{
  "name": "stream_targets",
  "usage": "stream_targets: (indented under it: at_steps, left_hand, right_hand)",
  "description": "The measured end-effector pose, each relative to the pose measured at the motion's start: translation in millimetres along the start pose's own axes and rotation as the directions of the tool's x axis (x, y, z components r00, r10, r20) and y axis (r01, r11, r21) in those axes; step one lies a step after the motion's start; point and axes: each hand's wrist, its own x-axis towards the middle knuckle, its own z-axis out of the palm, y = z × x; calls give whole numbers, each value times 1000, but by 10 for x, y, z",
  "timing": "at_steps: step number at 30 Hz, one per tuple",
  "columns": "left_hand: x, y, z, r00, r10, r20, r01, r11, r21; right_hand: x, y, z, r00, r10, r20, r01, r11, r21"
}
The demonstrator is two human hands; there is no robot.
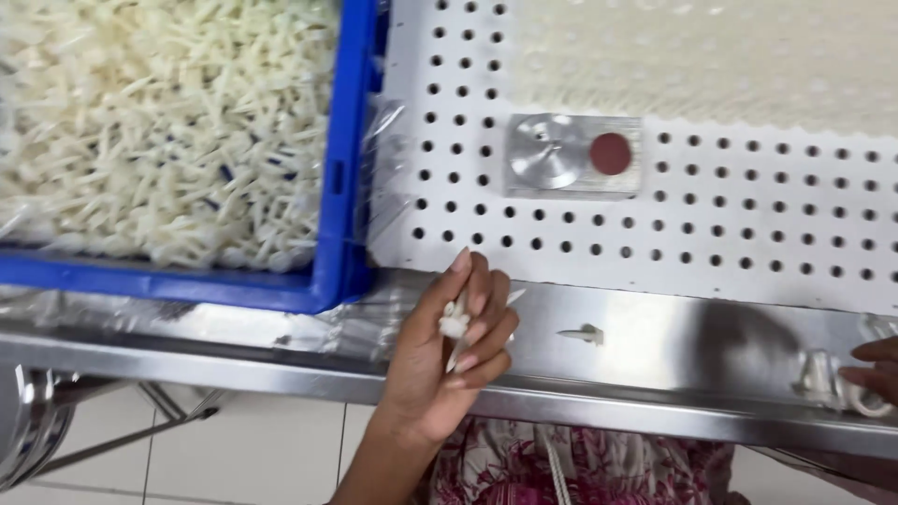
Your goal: Assembling plastic nozzles into tubes and placing them in a rack.
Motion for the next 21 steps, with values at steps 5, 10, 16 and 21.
stream_targets:
  at_steps: [5, 10, 16, 21]
  left_hand:
    - [36, -27, -21, 991, -74, 109, 81, 995, -56]
    - [37, -1, 171, 999, 38, -34, -35, 997, 75]
    - [-41, 17, 103, 999, 42, 12, -43, 999, 28]
    - [-117, 82, 53, 993, 19, 115, -22, 999, 27]
  right_hand:
    - [377, -798, -99, 876, -435, 209, 469, 665, -581]
    - [470, -1749, -104, 925, 379, -9, -316, 757, -572]
    - [600, -2749, -62, 993, -108, 56, 121, 902, -414]
    - [807, -3877, 318, 775, -611, 162, 630, 725, -279]
